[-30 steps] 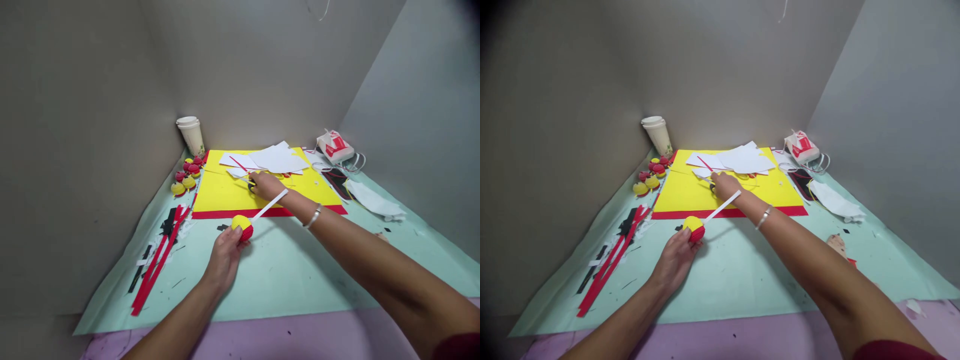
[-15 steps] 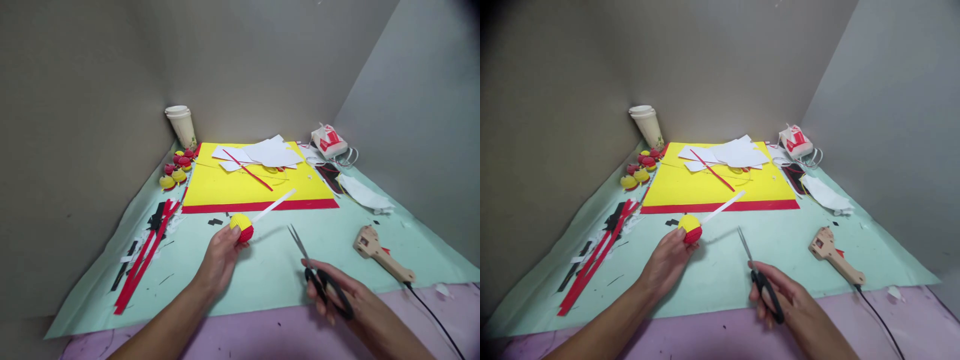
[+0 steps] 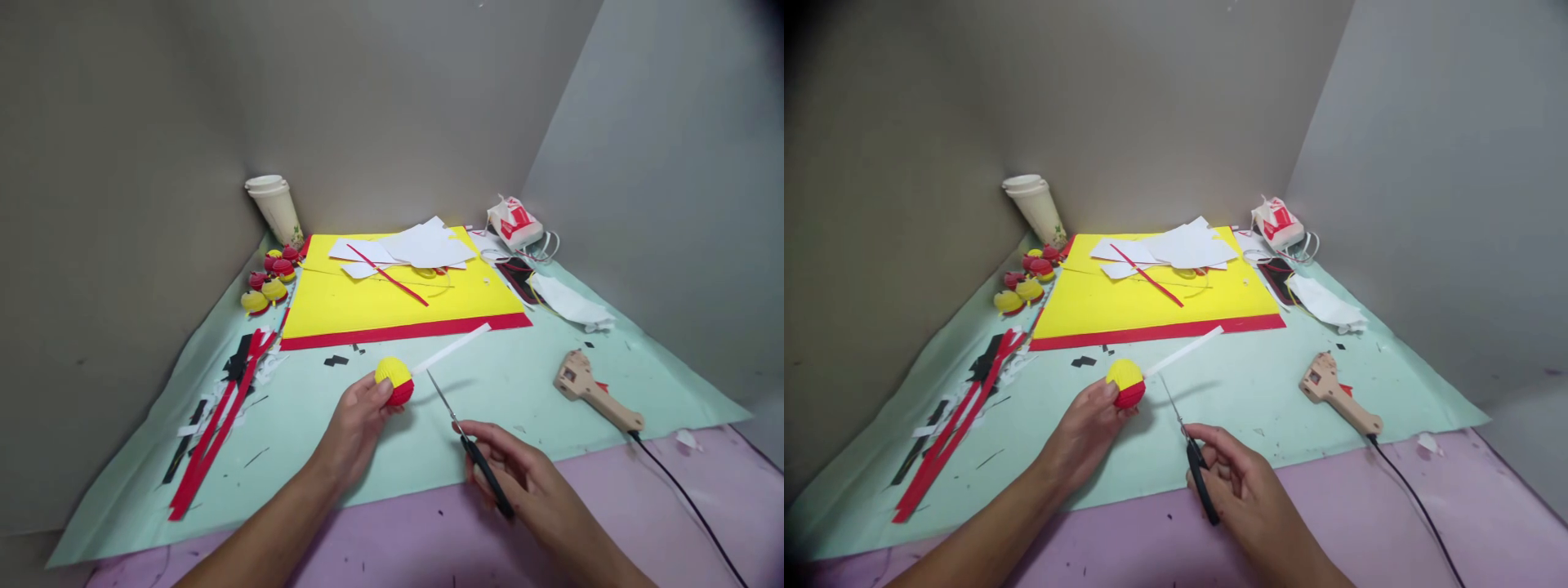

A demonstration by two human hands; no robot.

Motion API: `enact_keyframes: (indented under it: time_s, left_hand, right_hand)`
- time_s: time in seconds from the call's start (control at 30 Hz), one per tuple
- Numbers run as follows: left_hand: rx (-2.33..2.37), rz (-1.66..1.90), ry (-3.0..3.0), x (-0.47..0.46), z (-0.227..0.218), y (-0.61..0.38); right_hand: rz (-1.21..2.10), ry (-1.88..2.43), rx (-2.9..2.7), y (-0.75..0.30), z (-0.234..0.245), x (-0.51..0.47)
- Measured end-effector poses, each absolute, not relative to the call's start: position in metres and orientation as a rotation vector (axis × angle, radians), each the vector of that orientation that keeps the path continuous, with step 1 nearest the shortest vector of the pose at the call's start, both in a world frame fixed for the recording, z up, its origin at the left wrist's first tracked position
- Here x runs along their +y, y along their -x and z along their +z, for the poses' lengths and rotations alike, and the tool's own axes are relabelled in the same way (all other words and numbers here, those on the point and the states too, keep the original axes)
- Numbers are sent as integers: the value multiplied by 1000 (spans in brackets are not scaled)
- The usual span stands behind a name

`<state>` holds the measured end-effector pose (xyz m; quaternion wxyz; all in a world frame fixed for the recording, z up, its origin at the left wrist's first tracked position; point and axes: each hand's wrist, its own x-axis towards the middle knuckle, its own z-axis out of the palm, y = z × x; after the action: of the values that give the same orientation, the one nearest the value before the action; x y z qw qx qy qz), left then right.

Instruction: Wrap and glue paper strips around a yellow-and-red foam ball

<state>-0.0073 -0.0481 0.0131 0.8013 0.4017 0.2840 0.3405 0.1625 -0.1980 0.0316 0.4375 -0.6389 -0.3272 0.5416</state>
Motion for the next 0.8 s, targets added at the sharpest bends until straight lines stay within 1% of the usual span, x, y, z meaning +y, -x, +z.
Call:
enact_keyframes:
  time_s: [0.8]
  left_hand:
    - [634,696,-898,-52,17,4]
  right_hand:
    - [1342,1516,-826,-157,28,-195]
